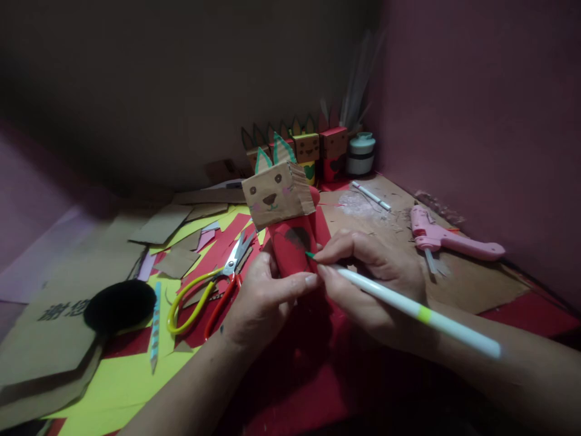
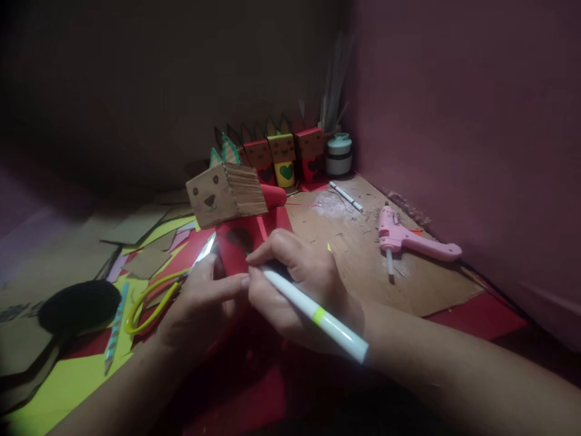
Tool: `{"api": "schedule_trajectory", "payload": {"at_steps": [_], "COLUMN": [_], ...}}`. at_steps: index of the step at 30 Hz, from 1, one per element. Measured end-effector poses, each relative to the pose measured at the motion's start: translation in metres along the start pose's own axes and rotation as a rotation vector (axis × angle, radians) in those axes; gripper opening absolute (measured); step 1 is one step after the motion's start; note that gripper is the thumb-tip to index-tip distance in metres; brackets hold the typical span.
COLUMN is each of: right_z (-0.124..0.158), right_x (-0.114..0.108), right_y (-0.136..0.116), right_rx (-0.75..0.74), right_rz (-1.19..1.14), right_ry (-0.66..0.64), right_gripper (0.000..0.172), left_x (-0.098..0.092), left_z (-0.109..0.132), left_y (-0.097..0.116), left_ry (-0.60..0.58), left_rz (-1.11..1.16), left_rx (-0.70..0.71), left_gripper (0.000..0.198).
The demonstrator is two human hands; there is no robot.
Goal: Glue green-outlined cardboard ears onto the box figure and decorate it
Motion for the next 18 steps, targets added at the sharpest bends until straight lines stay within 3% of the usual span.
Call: {"api": "schedule_trajectory", "payload": {"at_steps": [13,18], "right_z": [-0.0016,-0.0031], "right_x": [-0.0013,-0.0045], "right_y": [0.0011,-0.0018], "right_rx": [0.025,0.045], "right_rz": [-0.027,-0.011], "right_ry": [-0.022,-0.015], "right_gripper": [0.015,0.017], "left_x": [-0.0036,-0.0002], "left_z": [0.0018,0.0007], "left_y": [0.0009,0.0008], "left_ry": [0.047,0.017], "left_rz": [-0.028,-0.019], "left_rx": [-0.006,-0.008], "left_gripper": [0.048,0.041]}}
Point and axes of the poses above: each hand's wrist, its own z-axis away from the middle knuckle, its own x-axis out of the palm, y = z × x, the point moved 7 cm from there along -z, towards the middle knuckle, and after that the axes turned 12 degrees about -y, right-handed, at the moved point
